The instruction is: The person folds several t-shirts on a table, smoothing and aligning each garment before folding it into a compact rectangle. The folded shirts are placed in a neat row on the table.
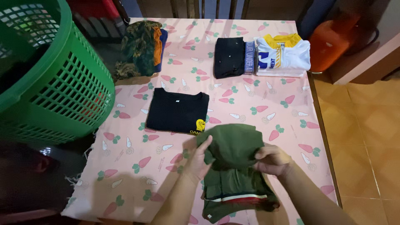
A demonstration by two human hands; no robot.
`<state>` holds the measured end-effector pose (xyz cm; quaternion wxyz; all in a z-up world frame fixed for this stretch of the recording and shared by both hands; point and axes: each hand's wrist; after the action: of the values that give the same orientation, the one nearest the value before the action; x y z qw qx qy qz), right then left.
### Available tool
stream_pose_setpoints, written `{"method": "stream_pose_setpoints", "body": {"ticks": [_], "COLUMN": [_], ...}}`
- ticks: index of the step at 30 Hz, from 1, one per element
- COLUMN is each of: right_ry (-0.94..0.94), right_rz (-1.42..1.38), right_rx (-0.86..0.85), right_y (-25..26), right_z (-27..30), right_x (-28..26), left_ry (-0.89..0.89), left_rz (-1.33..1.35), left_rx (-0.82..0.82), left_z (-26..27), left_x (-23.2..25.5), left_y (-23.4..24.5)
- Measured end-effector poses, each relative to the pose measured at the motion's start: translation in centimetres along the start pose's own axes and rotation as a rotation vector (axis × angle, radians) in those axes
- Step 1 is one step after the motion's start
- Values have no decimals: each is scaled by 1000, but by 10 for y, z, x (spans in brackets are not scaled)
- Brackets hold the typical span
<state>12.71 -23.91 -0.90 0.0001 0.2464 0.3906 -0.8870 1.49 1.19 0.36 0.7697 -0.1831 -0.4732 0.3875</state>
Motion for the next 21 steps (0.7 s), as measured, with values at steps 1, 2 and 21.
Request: {"method": "stream_pose_setpoints", "body": {"ticks": [1,2,21], "right_ry": [0,1,388], "right_rz": [3,7,590], "right_rx": [21,43,385], "right_y": [-1,-3,-23], "right_z": [3,5,-92], "right_x": [-6,-13,-97], "left_ry": [-84,-84,-344], "left_rz": [-17,-107,-471], "left_rx": [-85,-47,81], "left_z": [-3,-6,-146], "left_x": [4,7,45], "left_y": [3,5,9]}}
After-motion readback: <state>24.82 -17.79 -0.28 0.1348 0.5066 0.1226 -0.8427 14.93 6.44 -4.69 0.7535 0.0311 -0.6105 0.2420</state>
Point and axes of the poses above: each hand's wrist, its own z-axis away from the middle knuckle, its own y-axis out of the back of the hand, x = y × z, and after that the axes turned 3 degrees about x, right-handed
